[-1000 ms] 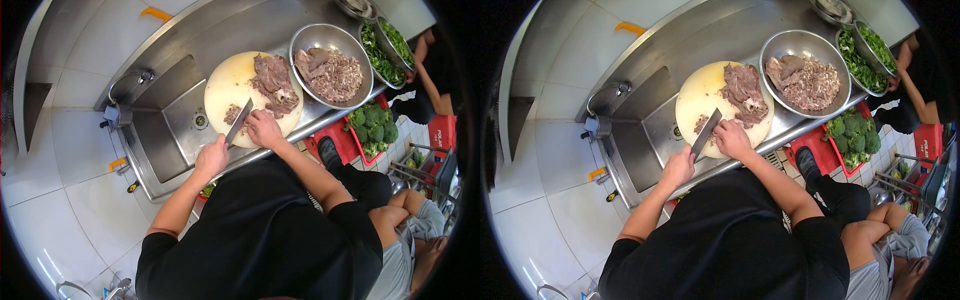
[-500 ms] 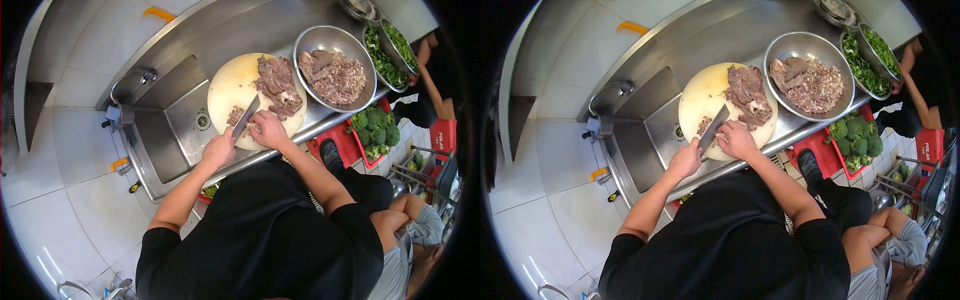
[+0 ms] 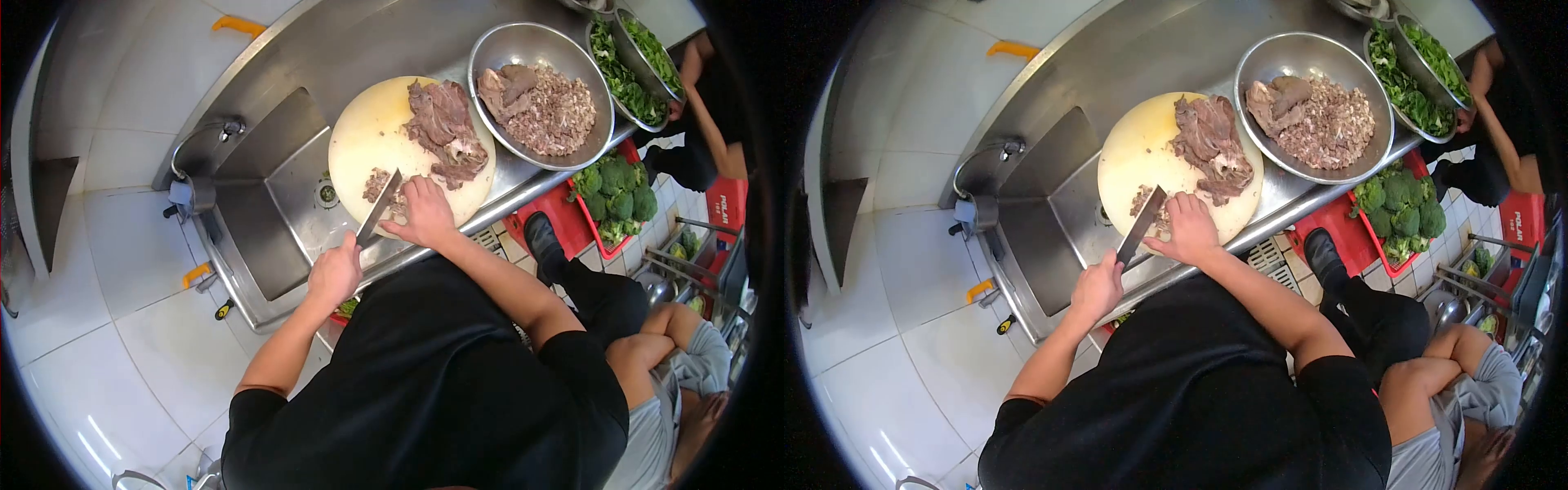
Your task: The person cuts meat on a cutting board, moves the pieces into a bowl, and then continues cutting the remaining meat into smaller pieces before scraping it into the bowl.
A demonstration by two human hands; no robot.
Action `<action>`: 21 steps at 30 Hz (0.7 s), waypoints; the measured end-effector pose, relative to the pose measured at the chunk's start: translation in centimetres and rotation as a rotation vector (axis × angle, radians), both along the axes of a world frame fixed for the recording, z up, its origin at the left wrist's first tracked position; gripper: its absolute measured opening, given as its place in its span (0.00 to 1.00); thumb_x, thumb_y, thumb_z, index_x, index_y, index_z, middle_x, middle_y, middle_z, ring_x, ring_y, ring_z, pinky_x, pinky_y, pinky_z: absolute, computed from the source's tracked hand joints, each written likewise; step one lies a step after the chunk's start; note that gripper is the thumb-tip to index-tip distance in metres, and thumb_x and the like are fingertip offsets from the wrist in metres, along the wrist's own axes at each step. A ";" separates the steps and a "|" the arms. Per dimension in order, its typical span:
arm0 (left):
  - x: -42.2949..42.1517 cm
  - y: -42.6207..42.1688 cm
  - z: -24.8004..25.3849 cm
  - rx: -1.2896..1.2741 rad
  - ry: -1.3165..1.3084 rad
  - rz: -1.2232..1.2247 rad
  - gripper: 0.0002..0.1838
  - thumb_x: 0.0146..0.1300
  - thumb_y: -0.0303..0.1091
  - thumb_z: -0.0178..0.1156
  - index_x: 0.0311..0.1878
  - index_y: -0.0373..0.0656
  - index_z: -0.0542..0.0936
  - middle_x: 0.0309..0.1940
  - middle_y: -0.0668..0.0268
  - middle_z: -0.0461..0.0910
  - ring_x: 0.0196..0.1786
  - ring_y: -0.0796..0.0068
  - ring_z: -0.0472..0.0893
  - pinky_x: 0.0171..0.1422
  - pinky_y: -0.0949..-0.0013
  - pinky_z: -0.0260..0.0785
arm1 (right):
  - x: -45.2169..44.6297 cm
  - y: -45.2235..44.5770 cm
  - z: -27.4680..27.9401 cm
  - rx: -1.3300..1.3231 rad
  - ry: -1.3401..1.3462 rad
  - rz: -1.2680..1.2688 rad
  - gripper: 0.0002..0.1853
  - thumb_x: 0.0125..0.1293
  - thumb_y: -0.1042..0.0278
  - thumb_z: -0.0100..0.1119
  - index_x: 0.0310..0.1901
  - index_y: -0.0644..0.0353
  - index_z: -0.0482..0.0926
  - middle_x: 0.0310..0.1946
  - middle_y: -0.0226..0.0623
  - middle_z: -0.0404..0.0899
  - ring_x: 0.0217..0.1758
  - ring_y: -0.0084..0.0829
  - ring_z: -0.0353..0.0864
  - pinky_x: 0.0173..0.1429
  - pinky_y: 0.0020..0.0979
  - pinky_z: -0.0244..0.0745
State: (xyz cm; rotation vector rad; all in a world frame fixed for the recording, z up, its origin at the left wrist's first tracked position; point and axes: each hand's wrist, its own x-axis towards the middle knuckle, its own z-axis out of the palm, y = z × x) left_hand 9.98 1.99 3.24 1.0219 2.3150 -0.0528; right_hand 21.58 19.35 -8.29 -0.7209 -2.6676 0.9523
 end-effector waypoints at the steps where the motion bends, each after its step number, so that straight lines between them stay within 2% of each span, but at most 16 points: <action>1: -0.1 0.2 -0.1 0.025 0.026 -0.005 0.10 0.79 0.38 0.53 0.51 0.41 0.71 0.29 0.39 0.84 0.37 0.31 0.85 0.45 0.34 0.76 | -0.1 -0.4 -0.1 0.032 -0.012 -0.029 0.32 0.58 0.48 0.72 0.55 0.64 0.77 0.52 0.47 0.74 0.61 0.49 0.74 0.67 0.46 0.70; 4: -0.5 0.7 -0.5 0.115 0.008 -0.002 0.10 0.78 0.38 0.54 0.51 0.41 0.71 0.29 0.39 0.84 0.37 0.30 0.85 0.45 0.34 0.76 | -0.3 -0.9 -1.3 0.104 -0.044 -0.026 0.33 0.58 0.49 0.73 0.57 0.64 0.75 0.53 0.48 0.73 0.62 0.50 0.72 0.68 0.46 0.69; 13: 0.9 1.2 -2.4 0.096 -0.067 0.057 0.11 0.79 0.38 0.53 0.54 0.40 0.70 0.33 0.37 0.85 0.41 0.29 0.85 0.49 0.32 0.75 | 1.3 1.4 -0.8 -0.144 0.090 0.043 0.19 0.61 0.65 0.69 0.52 0.63 0.78 0.51 0.46 0.76 0.61 0.49 0.75 0.69 0.46 0.72; 19: 1.9 1.3 -0.8 -0.007 -0.073 0.047 0.12 0.79 0.37 0.52 0.55 0.40 0.69 0.32 0.37 0.85 0.41 0.28 0.85 0.50 0.31 0.75 | 0.9 1.4 -1.9 -0.074 0.133 0.073 0.15 0.62 0.66 0.65 0.48 0.64 0.80 0.48 0.46 0.78 0.59 0.48 0.78 0.67 0.46 0.74; 21: 2.0 1.6 -3.6 0.030 -0.084 0.059 0.12 0.79 0.37 0.52 0.55 0.39 0.69 0.33 0.36 0.85 0.42 0.28 0.85 0.51 0.32 0.75 | 0.8 1.6 -2.6 -0.021 0.142 0.076 0.16 0.62 0.65 0.65 0.47 0.65 0.80 0.48 0.47 0.78 0.59 0.48 0.78 0.67 0.46 0.75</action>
